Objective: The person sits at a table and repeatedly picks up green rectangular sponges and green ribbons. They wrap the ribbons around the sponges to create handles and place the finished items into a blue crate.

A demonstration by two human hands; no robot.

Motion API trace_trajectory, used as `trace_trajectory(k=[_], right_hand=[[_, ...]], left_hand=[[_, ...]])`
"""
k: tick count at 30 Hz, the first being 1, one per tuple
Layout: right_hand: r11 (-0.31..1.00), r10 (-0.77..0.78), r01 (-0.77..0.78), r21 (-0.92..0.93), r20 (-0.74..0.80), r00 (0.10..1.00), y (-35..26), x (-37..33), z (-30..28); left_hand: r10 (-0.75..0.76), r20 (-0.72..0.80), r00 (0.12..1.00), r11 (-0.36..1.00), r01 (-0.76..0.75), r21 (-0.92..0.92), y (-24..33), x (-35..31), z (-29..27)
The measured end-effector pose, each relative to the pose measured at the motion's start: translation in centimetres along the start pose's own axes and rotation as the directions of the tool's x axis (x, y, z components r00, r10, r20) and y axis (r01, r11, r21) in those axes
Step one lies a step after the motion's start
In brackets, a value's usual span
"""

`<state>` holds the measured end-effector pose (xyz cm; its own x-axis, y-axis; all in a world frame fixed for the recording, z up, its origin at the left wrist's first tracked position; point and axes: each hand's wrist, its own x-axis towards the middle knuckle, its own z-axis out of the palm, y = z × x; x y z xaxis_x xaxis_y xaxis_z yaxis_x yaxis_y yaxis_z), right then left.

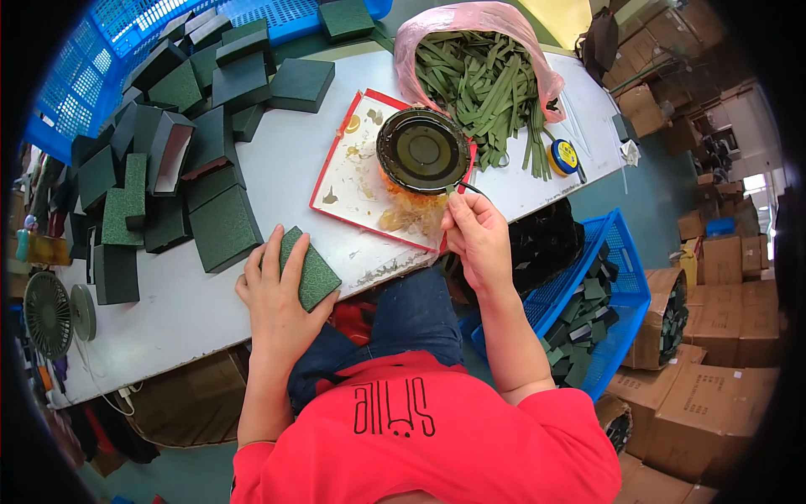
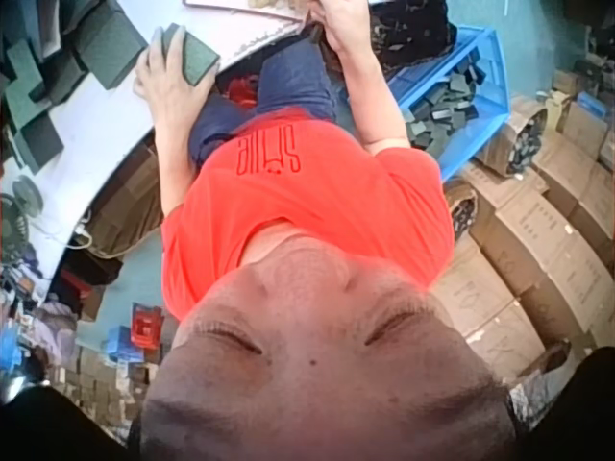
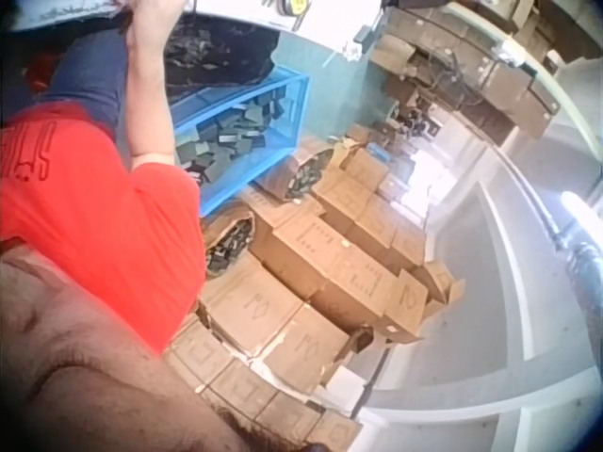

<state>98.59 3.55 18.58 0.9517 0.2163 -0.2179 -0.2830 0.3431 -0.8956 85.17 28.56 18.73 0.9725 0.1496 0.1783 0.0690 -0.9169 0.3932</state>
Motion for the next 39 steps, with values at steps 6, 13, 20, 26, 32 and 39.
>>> trace_trajectory(k=[6, 13, 20, 26, 32, 39], right_hand=[[0.999, 0.008, -0.009, -0.038, -0.029, 1.000, -0.1, 0.4, 0.2], [0.998, 0.053, -0.055, -0.034, -0.059, 0.997, 0.0, 1.0, 0.2], [0.996, 0.092, -0.091, 0.020, -0.043, 0.995, -0.3, 1.1, -0.3], [0.989, -0.103, 0.095, -0.110, -0.072, 0.992, -0.4, -1.7, 0.6], [0.996, 0.009, 0.012, -0.085, 0.244, 0.970, 0.2, -5.1, 1.9], [0.886, 0.458, -0.355, -0.298, 0.454, 0.764, 0.6, -6.3, 4.7]], left_hand=[[-0.003, 0.003, 1.000, 1.000, 0.003, 0.000, 0.0, 0.0, 0.0], [0.001, -0.011, 1.000, 1.000, -0.001, -0.026, -0.1, -0.1, -0.1], [0.034, 0.014, 0.999, 0.998, -0.034, -0.043, -0.4, 0.1, -0.3], [0.090, -0.075, 0.993, 0.966, -0.105, -0.237, -1.3, 0.2, -0.3], [0.335, -0.118, 0.935, 0.781, -0.346, -0.520, -1.8, 1.8, -2.3], [0.452, -0.097, 0.887, 0.701, -0.420, -0.576, -1.6, 2.8, -2.3]])
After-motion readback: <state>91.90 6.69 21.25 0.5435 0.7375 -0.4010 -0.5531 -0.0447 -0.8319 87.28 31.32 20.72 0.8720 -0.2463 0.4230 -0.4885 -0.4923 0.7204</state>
